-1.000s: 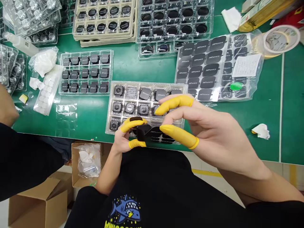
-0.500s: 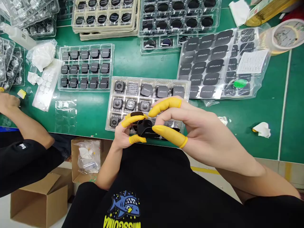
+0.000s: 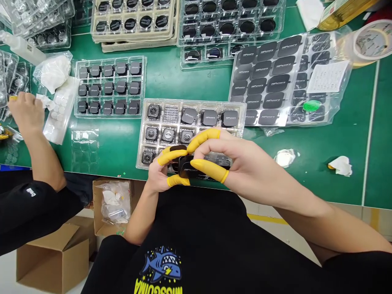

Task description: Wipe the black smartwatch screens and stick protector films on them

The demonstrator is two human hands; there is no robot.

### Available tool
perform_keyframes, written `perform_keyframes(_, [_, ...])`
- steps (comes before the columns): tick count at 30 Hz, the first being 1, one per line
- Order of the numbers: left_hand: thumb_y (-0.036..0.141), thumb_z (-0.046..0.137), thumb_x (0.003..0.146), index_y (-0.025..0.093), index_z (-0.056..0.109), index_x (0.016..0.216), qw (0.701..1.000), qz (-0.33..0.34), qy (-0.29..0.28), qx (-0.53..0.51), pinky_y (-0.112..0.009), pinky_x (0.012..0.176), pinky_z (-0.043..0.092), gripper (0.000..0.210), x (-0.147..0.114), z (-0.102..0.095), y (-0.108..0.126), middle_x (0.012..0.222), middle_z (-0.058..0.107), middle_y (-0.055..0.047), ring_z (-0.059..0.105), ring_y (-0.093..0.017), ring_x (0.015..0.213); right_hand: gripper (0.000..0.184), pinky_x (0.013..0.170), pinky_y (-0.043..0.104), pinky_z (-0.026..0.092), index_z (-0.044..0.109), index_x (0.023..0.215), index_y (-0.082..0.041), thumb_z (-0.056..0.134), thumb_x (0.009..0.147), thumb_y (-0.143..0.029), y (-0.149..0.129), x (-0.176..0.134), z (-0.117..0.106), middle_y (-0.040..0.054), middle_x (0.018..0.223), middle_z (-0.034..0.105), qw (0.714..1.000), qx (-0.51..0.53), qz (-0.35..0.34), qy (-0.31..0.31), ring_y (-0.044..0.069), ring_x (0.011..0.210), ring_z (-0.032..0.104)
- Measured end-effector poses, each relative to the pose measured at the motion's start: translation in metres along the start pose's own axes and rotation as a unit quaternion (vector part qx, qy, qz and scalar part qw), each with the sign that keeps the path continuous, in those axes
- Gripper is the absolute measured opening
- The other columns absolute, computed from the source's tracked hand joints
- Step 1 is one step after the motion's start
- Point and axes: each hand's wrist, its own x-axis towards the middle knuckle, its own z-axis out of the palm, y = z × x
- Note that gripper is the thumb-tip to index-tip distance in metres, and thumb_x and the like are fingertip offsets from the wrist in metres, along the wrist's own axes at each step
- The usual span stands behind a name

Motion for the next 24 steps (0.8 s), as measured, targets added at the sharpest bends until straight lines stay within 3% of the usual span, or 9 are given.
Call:
perform_keyframes(10, [0.064,0.100,0.072,0.029,0.082,0.136,1.000,0.011,-0.004,0.026,-0.042,0.100,0.067,0.075,0.0014,-0.0017,-0.0009,0.122,0.085,-0.010,0.082,-0.029,0.110,0.018,0.092,0.041,0.054,0.071,0.089,-0.027,0.068,0.106,-0.033,0.0034,0.0011,0.0020,0.0052,0.108,0.077,1.000,0.003,0.010,-0.002,0.026,0.107,0.065])
perform_keyframes(24, [0.070,0.094,0.076,0.030,0.081,0.137,0.999,0.017,0.008,0.029,-0.039,0.100,0.066,0.074,-0.0015,-0.0016,-0.0018,0.123,0.085,-0.009,0.082,-0.027,0.111,0.013,0.093,0.041,0.053,0.070,0.092,-0.028,0.069,0.105,-0.029,0.0061,-0.0010,0.0043,0.0045,0.111,0.076,1.000,0.006,0.008,-0.002,0.026,0.108,0.065])
